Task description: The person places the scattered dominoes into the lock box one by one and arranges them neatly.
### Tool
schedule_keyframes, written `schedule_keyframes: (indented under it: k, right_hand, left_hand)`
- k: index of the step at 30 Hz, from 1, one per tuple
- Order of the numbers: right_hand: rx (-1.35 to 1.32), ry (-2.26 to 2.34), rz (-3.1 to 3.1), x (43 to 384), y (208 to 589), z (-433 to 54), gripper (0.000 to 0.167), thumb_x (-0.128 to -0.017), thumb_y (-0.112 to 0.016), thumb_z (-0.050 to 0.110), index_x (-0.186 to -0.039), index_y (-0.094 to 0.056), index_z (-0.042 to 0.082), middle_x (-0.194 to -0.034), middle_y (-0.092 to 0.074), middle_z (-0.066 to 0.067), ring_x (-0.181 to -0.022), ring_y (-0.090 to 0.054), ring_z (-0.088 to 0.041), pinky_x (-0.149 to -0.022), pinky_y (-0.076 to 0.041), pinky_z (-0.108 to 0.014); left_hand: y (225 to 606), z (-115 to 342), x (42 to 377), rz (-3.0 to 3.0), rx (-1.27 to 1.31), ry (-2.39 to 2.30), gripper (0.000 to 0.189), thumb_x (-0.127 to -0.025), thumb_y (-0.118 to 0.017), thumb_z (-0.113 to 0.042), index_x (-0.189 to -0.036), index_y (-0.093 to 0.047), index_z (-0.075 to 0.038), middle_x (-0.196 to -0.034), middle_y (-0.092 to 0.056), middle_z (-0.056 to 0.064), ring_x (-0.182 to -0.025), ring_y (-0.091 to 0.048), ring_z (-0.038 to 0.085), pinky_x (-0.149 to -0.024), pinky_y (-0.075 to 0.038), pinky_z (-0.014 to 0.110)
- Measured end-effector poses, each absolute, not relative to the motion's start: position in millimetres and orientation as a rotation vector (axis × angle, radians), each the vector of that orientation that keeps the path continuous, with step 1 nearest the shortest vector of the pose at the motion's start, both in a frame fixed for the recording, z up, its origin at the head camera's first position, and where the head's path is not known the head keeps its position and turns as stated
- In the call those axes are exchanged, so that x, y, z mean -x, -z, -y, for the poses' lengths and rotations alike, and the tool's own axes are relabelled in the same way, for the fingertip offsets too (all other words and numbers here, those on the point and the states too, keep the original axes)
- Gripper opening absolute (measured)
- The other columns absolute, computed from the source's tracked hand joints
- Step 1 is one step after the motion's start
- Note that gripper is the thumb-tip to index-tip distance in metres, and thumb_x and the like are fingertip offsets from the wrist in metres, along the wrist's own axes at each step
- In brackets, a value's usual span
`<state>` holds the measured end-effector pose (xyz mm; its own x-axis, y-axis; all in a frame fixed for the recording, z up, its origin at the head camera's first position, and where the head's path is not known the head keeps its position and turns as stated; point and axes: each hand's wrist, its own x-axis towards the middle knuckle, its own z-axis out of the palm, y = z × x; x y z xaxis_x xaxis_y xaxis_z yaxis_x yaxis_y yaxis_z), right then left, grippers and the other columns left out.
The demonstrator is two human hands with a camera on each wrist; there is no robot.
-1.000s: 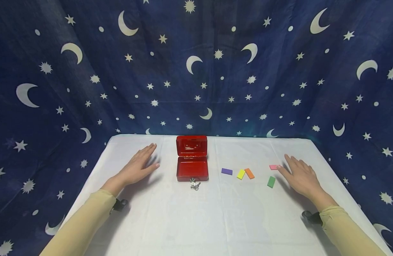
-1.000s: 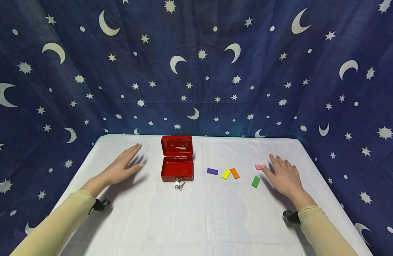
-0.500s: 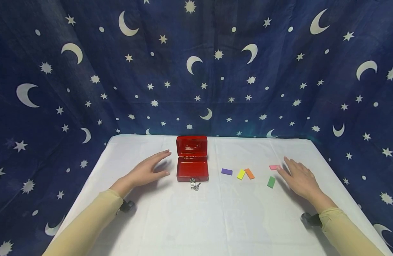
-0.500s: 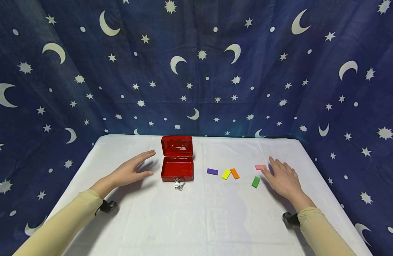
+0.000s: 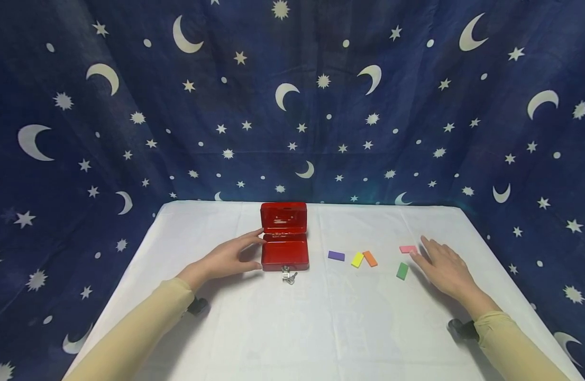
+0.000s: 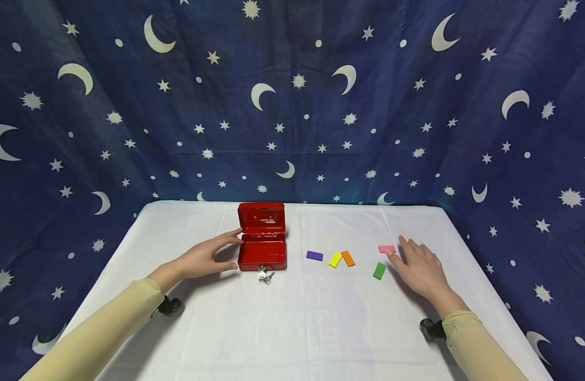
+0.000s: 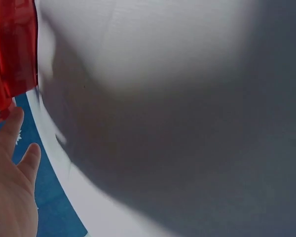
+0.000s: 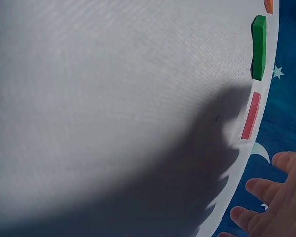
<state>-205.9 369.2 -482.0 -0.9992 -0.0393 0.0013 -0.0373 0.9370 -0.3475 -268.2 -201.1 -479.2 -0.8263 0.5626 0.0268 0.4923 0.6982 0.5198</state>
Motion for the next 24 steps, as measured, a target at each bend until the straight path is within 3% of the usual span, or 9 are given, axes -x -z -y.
schedule_keyframes:
  k: [16, 24]
  right_hand:
    - [0.052, 0.572, -3.074, 204.0, 485.2, -373.9, 0.085, -0.105, -0.032, 0.061, -0.159, -0.02, -0.004, -0.157, -0.022, -0.039, -0.143, -0.015, -0.063, -0.112, -0.011, -0.076]
    - [-0.007, 0.587, -3.104, 205.7, 487.6, -381.0, 0.086, -0.104, -0.044, 0.058, -0.155, -0.027, -0.009, -0.151, -0.031, -0.041, -0.138, -0.027, -0.062, -0.109, -0.023, -0.075]
  left_hand:
    - [483.7, 193.4, 270.1, -2.723, -0.726, -0.879, 0.058, -0.082, -0.083, -0.053, -0.131, -0.058, -0.032, -0.162, -0.035, -0.015, -0.147, -0.037, 0.014, -0.115, -0.036, 0.053]
    - [489.0, 190.9, 270.5, -2.663, -0.732, -1.009, 0.055, -0.083, -0.084, -0.047, -0.127, -0.057, -0.029, -0.162, -0.038, -0.01, -0.146, -0.04, 0.019, -0.116, -0.034, 0.056]
